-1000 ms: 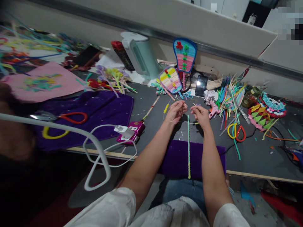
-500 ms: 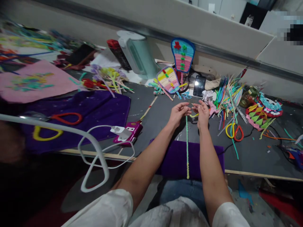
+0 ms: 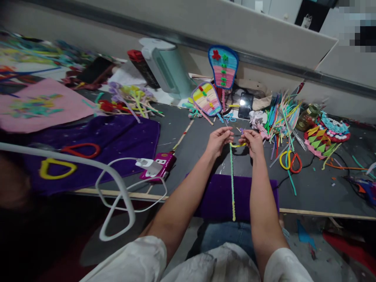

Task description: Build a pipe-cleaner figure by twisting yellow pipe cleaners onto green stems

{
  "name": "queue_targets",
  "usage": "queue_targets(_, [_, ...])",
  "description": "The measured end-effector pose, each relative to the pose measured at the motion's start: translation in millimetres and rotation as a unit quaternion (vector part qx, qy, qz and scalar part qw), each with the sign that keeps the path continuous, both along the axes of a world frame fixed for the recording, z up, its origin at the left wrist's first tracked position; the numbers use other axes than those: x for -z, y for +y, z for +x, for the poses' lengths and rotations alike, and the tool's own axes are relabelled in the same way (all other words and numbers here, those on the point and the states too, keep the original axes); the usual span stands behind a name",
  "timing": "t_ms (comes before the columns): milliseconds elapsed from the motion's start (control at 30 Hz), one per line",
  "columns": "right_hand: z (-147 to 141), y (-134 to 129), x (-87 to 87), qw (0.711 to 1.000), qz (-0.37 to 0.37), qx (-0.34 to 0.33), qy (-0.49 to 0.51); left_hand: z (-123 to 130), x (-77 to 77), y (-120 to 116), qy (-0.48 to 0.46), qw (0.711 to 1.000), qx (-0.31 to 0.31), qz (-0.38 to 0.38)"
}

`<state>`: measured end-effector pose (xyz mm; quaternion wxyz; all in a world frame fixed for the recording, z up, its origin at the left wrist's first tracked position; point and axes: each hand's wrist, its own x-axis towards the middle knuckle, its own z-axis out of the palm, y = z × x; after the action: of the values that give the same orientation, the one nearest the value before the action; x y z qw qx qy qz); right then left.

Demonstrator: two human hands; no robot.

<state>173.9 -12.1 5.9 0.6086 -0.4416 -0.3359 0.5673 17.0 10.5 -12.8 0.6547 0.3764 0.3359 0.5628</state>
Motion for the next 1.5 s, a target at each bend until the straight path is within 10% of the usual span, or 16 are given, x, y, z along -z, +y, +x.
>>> queue_targets(367, [-5.4, 5.5, 6.3, 0.995, 0.066, 0.062, 0.049, 8.6, 0.0, -12.5, 0.008, 0.986, 0.166, -0.001])
queue_targets(1200, [13.1, 0.6, -4.1, 0.988, 0.104, 0.108, -0.040, 7.8, 0.9, -13.2, 0.063, 0.993, 0.101, -0.017])
queue_targets(1500, [30.9, 0.3, -4.9, 0.991, 0.067, 0.107, 0.031, 5.1, -9.3, -18.6, 0.041, 0.985, 0.166, -0.026])
